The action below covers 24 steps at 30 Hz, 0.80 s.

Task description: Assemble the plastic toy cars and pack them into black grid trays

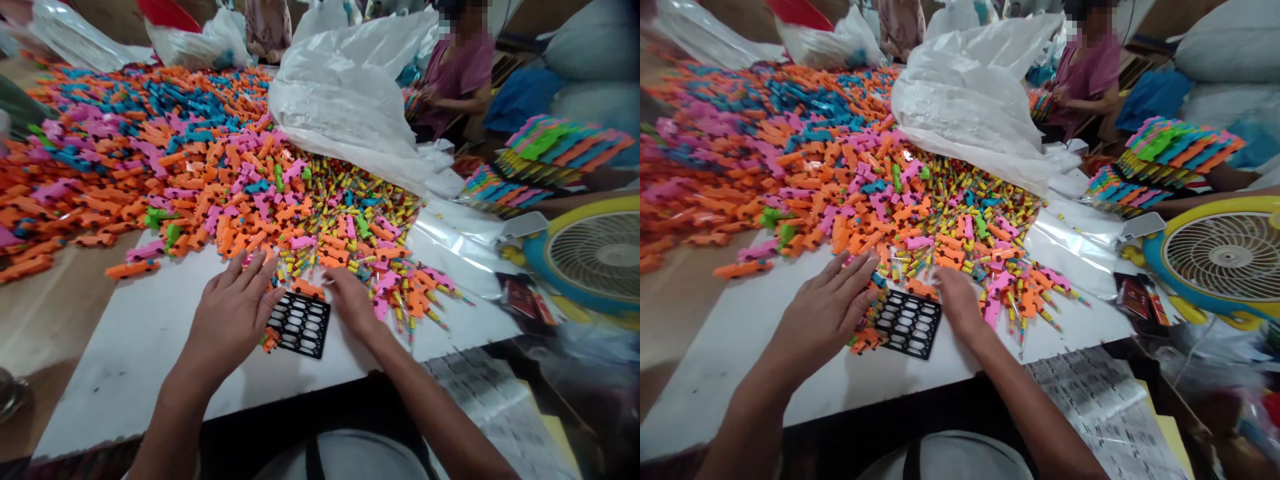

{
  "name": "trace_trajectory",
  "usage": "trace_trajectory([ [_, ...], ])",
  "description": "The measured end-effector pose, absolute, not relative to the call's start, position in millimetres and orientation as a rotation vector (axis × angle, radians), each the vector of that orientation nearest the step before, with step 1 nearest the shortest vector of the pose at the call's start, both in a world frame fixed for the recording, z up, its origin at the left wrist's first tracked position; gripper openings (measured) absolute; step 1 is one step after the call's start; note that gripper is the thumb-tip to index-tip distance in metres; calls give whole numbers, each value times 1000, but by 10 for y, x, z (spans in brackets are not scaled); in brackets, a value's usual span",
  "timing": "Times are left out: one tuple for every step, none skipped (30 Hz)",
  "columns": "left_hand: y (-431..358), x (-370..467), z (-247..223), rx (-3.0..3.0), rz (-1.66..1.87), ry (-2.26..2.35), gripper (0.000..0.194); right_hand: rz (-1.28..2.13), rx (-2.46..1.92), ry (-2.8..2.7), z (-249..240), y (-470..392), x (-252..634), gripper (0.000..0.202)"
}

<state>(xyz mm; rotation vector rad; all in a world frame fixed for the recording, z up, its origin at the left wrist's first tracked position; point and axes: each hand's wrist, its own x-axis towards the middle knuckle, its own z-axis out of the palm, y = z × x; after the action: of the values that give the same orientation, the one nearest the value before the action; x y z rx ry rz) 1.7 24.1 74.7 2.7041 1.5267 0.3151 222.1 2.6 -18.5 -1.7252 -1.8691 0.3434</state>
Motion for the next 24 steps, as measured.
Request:
trace_trajectory([
  [242, 18, 752, 2707, 311, 1525, 60, 177, -1909, -1822, -159, 76, 2364, 15],
  [239, 25, 761, 2705, 308, 1533, 60, 51, -2049, -1813, -143, 121, 2481, 18],
  [232, 38, 773, 2700, 305, 1551, 61, -41, -2146, -1842, -136, 159, 2565, 20],
  [223, 55, 788, 2691, 302, 1581, 63, -88, -2202, -1900, -138, 191, 2614, 22],
  [212, 76, 804, 2681, 299, 1619, 63, -98, -2224, -1965, -145, 215, 2633, 24],
  [199, 97, 819, 2670, 297, 1668, 64, -88, -2225, -2023, -155, 231, 2629, 25],
  [187, 117, 830, 2658, 292, 1720, 64, -69, -2216, -2065, -164, 239, 2614, 25],
  [177, 134, 836, 2645, 285, 1767, 64, -41, -2201, -2098, -172, 239, 2597, 25],
  [170, 146, 837, 2633, 274, 1795, 64, -14, -2185, -2129, -175, 230, 2587, 24],
  [166, 154, 832, 2624, 265, 1805, 65, 13, -2164, -2142, -174, 214, 2586, 24],
  [164, 158, 822, 2616, 261, 1800, 65, 35, -2135, -2129, -167, 192, 2595, 24],
  [165, 157, 810, 2612, 265, 1787, 65, 63, -2096, -2088, -156, 167, 2607, 23],
  [167, 154, 796, 2612, 276, 1772, 65, 107, -2042, -2023, -143, 140, 2615, 21],
  [170, 149, 782, 2615, 292, 1761, 65, 175, -1977, -1943, -131, 113, 2608, 19],
  [172, 144, 771, 2619, 307, 1755, 65, 276, -1901, -1859, -124, 87, 2579, 16],
  [174, 139, 762, 2623, 320, 1755, 65, 415, -1817, -1784, -125, 63, 2522, 12],
  [175, 134, 755, 2625, 328, 1754, 66, 588, -1729, -1720, -135, 41, 2436, 11],
  [176, 131, 751, 2626, 335, 1753, 66, 783, -1627, -1656, -157, 22, 2327, 12],
  [176, 128, 748, 2627, 340, 1748, 67, 985, -1512, -1588, -187, 6, 2202, 15],
  [177, 125, 745, 2629, 346, 1743, 67, 1174, -1386, -1518, -224, -9, 2072, 17],
  [177, 123, 743, 2630, 354, 1737, 68, 1336, -1262, -1457, -265, -23, 1950, 18],
  [177, 120, 741, 2633, 363, 1730, 68, 1454, -1156, -1412, -304, -38, 1844, 17],
  [178, 118, 739, 2634, 371, 1725, 69, 1517, -1083, -1397, -339, -56, 1762, 14],
  [178, 117, 738, 2634, 374, 1724, 69, 1525, -1053, -1423, -367, -74, 1708, 9],
])
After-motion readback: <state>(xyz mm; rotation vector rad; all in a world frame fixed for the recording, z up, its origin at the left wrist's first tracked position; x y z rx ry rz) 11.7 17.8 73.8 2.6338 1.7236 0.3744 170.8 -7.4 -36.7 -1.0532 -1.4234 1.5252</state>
